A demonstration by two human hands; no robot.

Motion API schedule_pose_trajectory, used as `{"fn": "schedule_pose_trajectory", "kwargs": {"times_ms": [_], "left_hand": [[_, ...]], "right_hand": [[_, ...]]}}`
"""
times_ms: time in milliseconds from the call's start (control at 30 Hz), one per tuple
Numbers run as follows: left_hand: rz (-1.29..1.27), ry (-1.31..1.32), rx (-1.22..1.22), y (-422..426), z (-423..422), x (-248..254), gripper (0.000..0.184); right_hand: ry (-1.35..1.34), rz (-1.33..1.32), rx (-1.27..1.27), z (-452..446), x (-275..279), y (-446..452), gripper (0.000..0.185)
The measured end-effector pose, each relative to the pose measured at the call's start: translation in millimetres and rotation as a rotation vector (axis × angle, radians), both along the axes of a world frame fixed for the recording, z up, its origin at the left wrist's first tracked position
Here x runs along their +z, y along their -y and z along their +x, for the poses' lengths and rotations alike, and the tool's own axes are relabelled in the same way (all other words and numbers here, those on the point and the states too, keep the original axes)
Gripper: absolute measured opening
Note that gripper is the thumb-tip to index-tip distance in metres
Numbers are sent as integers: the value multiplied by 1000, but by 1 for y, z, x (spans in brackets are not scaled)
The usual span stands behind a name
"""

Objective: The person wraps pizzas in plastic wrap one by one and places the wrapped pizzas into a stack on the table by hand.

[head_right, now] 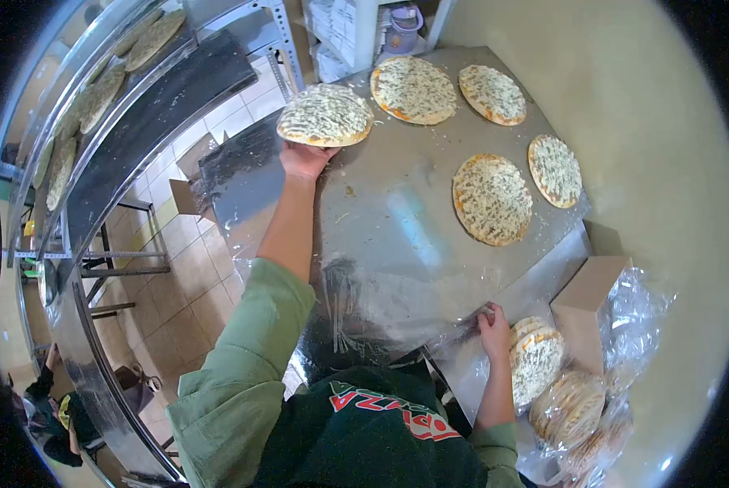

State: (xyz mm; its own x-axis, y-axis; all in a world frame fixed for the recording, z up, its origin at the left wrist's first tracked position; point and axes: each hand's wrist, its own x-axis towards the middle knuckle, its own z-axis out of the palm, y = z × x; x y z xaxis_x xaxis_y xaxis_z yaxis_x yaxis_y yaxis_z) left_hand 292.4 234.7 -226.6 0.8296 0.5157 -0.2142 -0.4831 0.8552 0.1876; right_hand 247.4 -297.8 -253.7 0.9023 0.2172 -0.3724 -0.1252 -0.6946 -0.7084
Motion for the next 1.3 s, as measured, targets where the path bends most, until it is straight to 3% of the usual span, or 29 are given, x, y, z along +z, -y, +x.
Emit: {"fn": "schedule_pose_trajectory", "kwargs": {"times_ms": [67, 133, 233, 467, 633, 767, 967, 1067, 1200, 1300], "left_hand": [[-34, 163, -33, 10, 2, -2, 65], [-70, 164, 16, 15, 1, -3, 63], [-38, 64, 63, 33, -26, 11, 58], [37, 39, -124, 60, -125, 48, 56], [-78, 3, -325, 136, -197, 15, 54], [-226, 2, -448, 204, -219, -22, 53], [-290, -7, -514, 244, -218, -36, 51], [-158, -3, -472, 249, -220, -29, 43], [87, -388, -314, 244, -241, 0, 40], [383, -655, -119, 205, -305, -12, 35]], "right_hand": [[-17, 65, -41, -3, 6, -1, 38], [-39, 97, -99, -6, 24, -14, 39], [35, 40, -195, -4, 17, -8, 26], [125, -49, -204, -9, 27, -19, 28], [274, -212, -99, -16, 39, -27, 34], [245, -181, -36, -13, 45, -27, 36], [159, -78, 2, -5, 42, -22, 35], [158, -25, 32, -2, 37, -20, 35], [216, -19, 74, 1, 35, -17, 35], [237, -42, 100, -2, 40, -18, 38]]}}
